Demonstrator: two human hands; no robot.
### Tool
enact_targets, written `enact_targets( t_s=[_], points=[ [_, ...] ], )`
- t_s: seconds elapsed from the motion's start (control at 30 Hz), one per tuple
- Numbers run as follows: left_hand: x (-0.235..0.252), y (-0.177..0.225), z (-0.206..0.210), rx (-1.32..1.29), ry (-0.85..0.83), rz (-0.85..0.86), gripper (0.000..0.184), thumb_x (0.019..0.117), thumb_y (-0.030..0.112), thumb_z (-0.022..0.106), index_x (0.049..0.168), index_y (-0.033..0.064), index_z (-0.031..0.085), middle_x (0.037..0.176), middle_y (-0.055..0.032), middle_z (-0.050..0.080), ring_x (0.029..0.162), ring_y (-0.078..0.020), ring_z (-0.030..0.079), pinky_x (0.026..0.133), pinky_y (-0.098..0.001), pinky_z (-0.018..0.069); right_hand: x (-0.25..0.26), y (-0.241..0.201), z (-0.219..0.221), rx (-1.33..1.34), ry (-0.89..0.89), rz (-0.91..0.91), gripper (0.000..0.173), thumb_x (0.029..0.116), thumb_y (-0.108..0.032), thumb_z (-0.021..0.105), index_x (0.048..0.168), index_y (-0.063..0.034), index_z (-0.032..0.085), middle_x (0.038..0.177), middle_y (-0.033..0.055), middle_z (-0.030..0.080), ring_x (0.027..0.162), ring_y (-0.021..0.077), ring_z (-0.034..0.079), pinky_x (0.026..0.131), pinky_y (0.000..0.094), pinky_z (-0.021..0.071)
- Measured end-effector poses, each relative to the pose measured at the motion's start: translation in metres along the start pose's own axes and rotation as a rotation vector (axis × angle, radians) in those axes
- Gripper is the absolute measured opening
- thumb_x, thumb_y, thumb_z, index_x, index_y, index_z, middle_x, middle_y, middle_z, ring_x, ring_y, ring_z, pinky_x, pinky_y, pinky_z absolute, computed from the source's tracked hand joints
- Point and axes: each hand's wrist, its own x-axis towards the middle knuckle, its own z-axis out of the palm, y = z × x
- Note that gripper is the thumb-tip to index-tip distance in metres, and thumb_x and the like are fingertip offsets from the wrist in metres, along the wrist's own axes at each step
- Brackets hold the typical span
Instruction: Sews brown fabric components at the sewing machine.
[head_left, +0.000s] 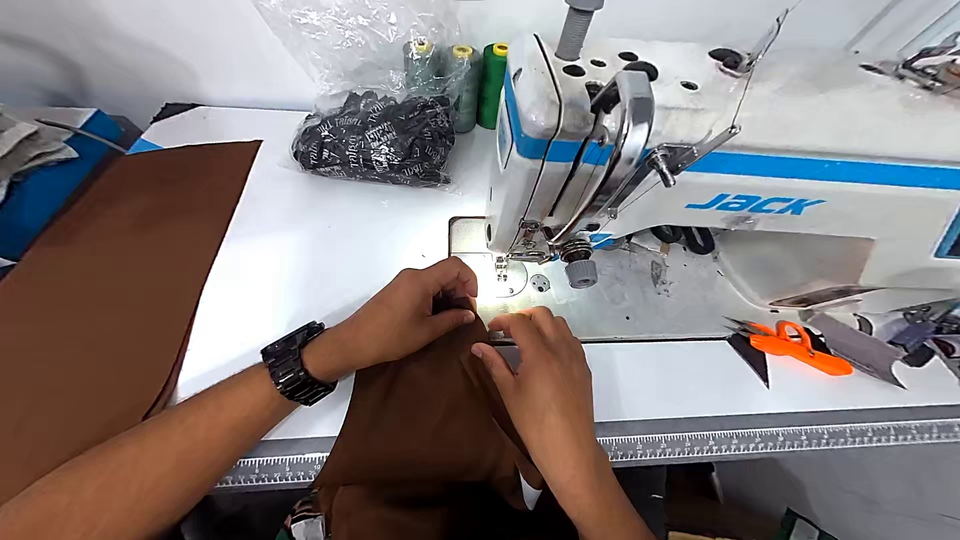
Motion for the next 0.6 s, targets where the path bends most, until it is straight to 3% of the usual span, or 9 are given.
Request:
enact_targets(
  t_s=[0.13, 0.3, 0.4, 0.5, 0.6],
  points=[
    [-0.004, 0.002, 0.01, 0.166, 0.056, -0.004, 0.024, 0.0905, 0.013, 0.076, 0.11, 0.011, 0.062, 0.085, 0.0057, 0.068, 0.075, -0.0018, 0.065, 0.068, -0.02, 0.0568, -0.003, -0.002, 0.0, 0.002, -0.011, -0.022, 0.024, 0.0905, -0.034, 0.077, 0.107, -0.0175, 0.073, 0.096, 0.001, 0.066, 0.089, 0.0215, 0.064, 0.071, 0.0417, 0.0517],
    [-0.005, 0.01, 0.016, 0.282, 0.108, -0.033, 0.026, 0.0896, 0.015, 0.077, 0.11, 0.0101, 0.062, 0.083, 0.0041, 0.069, 0.074, -0.0056, 0.067, 0.068, -0.0257, 0.0581, -0.006, 0.0, -0.003, 0.017, -0.042, -0.07, 0.01, 0.0938, -0.028, 0.072, 0.101, -0.023, 0.077, 0.101, -0.0016, 0.066, 0.091, 0.0188, 0.063, 0.073, 0.039, 0.0514],
    [-0.005, 0.011, 0.017, 0.331, 0.123, -0.033, 0.027, 0.0893, 0.016, 0.078, 0.11, 0.0106, 0.062, 0.082, 0.0042, 0.069, 0.075, -0.007, 0.067, 0.07, -0.0276, 0.0584, -0.009, 0.003, -0.004, 0.023, -0.032, -0.072, 0.01, 0.0947, -0.029, 0.071, 0.099, -0.023, 0.078, 0.102, -0.0026, 0.066, 0.092, 0.0165, 0.063, 0.076, 0.0369, 0.0533],
    [-0.005, 0.007, 0.019, 0.447, 0.161, 0.058, 0.024, 0.0889, 0.021, 0.077, 0.107, 0.0092, 0.067, 0.092, -0.0023, 0.066, 0.088, -0.0188, 0.065, 0.082, -0.0405, 0.0547, -0.012, 0.005, -0.006, 0.011, -0.022, -0.082, 0.013, 0.0945, -0.032, 0.071, 0.1, -0.0233, 0.078, 0.103, -0.0029, 0.066, 0.093, 0.0163, 0.063, 0.075, 0.0356, 0.0538],
    [-0.009, 0.009, 0.021, 0.608, 0.133, 0.248, 0.013, 0.0973, 0.016, 0.063, 0.098, 0.01, 0.075, 0.103, -0.0103, 0.065, 0.099, -0.0288, 0.062, 0.083, -0.0458, 0.0526, -0.016, 0.006, -0.008, -0.02, -0.026, -0.099, 0.016, 0.0954, -0.036, 0.069, 0.104, -0.0255, 0.079, 0.105, -0.0035, 0.066, 0.098, 0.0183, 0.062, 0.078, 0.0389, 0.0518]
  ],
)
